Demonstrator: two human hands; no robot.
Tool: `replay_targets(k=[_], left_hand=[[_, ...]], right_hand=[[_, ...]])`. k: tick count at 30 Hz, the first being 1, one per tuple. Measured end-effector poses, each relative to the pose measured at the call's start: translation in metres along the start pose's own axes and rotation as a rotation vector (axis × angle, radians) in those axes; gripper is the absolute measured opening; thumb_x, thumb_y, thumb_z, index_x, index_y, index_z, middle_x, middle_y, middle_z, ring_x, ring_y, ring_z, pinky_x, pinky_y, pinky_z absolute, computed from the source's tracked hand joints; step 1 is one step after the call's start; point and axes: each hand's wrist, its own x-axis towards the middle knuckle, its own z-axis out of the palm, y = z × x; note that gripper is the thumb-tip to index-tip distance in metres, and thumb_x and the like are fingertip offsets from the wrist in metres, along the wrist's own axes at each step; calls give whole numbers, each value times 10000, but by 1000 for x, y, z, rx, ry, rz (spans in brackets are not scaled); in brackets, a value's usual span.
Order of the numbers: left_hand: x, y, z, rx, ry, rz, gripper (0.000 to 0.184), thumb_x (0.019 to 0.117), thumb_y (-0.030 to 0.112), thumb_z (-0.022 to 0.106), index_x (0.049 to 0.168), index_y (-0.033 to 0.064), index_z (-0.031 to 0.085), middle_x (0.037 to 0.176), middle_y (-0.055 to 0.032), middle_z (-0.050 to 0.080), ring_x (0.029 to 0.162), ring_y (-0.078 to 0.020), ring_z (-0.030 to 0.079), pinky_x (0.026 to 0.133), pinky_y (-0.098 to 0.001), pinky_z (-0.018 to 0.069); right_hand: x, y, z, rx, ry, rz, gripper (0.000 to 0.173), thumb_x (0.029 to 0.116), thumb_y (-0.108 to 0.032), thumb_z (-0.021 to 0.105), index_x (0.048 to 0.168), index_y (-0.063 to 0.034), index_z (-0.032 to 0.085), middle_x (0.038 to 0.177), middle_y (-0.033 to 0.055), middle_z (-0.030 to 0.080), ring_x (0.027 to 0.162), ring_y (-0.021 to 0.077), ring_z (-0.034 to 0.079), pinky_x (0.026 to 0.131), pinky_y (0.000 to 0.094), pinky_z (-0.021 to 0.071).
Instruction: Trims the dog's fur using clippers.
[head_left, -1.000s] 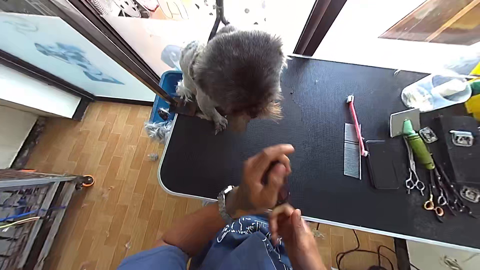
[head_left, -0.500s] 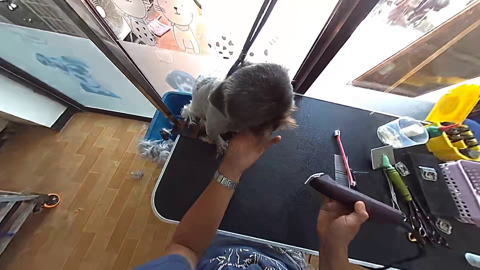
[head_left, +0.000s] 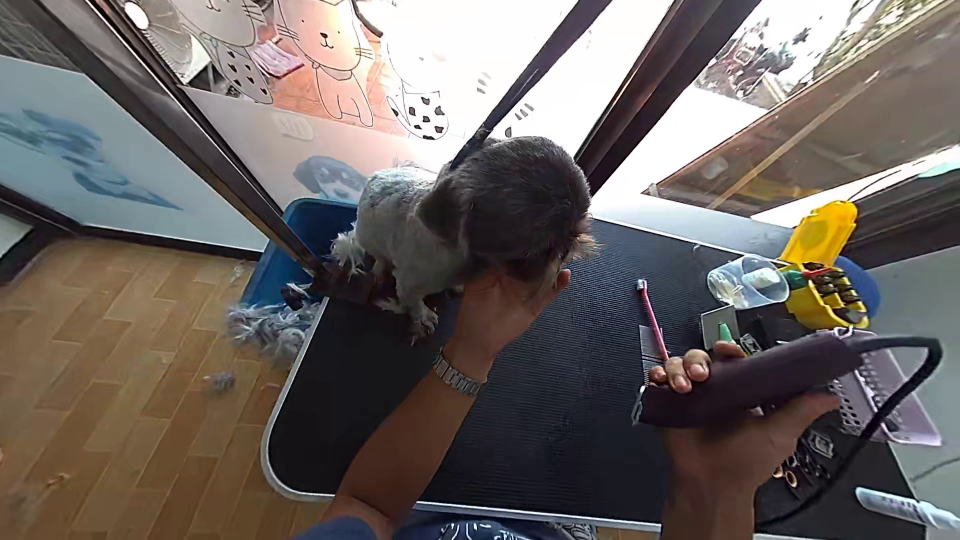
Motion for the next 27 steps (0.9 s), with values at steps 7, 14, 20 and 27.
replay_targets(k=[7, 14, 20, 27], left_hand=[[-32, 28, 14, 99, -114, 9, 373, 974, 281, 604, 1283, 76, 648, 1319, -167, 637, 1229, -314, 619, 1056, -494, 501], [-43, 47, 24, 35, -55, -22, 401, 998, 356, 552, 1266, 67, 624, 1286, -169, 633, 1213, -317, 614, 1066, -503, 487], [-42, 45, 23, 36, -64, -32, 392, 1034, 373, 489, 1253, 83, 637, 1252, -148, 654, 1169, -294, 641, 1018, -481, 527], [-42, 47, 30, 44, -32, -39, 368, 1031, 389, 543, 1236, 97, 636, 1184, -125, 673, 1059, -244, 687, 950, -406, 573]], right_hand=[[23, -1, 65, 4, -54, 81, 777, 996, -729, 154, 1172, -172, 666, 791, 43, 686, 723, 193, 698, 719, 388, 616], [43, -15, 119, -154, -369, -120, 414, 999, -423, 524, 1301, -141, 552, 1023, 41, 663, 989, 229, 673, 971, 485, 542], [40, -16, 155, -696, -487, -566, 745, 814, -175, 860, 1350, 7, 375, 1229, 178, 648, 1130, 353, 670, 997, 504, 579], [45, -10, 181, -884, -556, -662, 588, 835, -144, 836, 1257, 76, 491, 1220, 174, 668, 1147, 325, 667, 989, 464, 586]])
